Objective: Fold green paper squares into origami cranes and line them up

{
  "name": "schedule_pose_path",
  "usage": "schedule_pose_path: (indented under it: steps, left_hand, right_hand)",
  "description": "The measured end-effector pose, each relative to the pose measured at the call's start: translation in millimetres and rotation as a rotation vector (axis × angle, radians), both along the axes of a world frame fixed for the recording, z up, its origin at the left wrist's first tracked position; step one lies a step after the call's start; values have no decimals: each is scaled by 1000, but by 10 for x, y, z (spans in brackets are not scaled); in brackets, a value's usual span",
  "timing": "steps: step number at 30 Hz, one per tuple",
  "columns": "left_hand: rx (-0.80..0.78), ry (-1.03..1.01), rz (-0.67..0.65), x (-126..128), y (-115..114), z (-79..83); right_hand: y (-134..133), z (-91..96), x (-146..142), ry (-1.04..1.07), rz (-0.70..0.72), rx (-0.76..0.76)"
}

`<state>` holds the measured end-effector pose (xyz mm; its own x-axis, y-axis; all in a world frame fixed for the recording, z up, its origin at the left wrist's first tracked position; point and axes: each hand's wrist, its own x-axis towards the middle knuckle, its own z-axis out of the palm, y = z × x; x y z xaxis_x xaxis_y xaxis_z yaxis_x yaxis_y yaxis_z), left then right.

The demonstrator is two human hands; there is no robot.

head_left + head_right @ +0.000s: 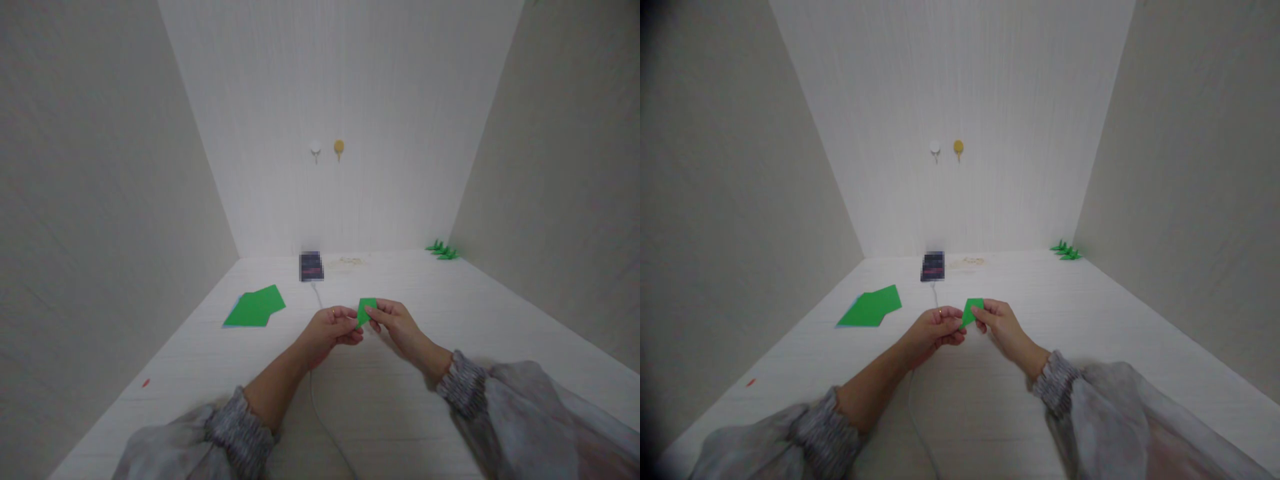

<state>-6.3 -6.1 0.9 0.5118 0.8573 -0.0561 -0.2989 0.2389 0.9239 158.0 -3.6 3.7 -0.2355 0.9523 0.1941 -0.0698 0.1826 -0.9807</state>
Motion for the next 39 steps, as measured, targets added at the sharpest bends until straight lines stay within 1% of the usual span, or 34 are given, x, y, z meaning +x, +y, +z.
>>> schedule_pose_path:
  steps: [4, 7, 15, 22, 28, 33, 39]
  left_hand:
    - [36, 13, 20, 12, -7, 14]
    - [52, 29, 40, 17, -10, 25]
    - [124, 104, 94, 29, -15, 52]
    - [168, 95, 122, 43, -30, 76]
    - [127, 57, 115, 8, -20, 41]
    - [83, 51, 100, 2, -4, 2]
    - [68, 72, 95, 34, 3, -12]
  right_hand:
    - [-24, 32, -14, 21, -13, -2]
    - [-34, 46, -24, 0, -33, 4]
    - [3, -3, -14, -57, -56, -1]
    - [18, -22, -18, -76, -77, -5]
    - [28, -28, -20, -80, -94, -21]
    - [28, -14, -16, -89, -92, 5]
    - [65, -105, 5, -76, -65, -8]
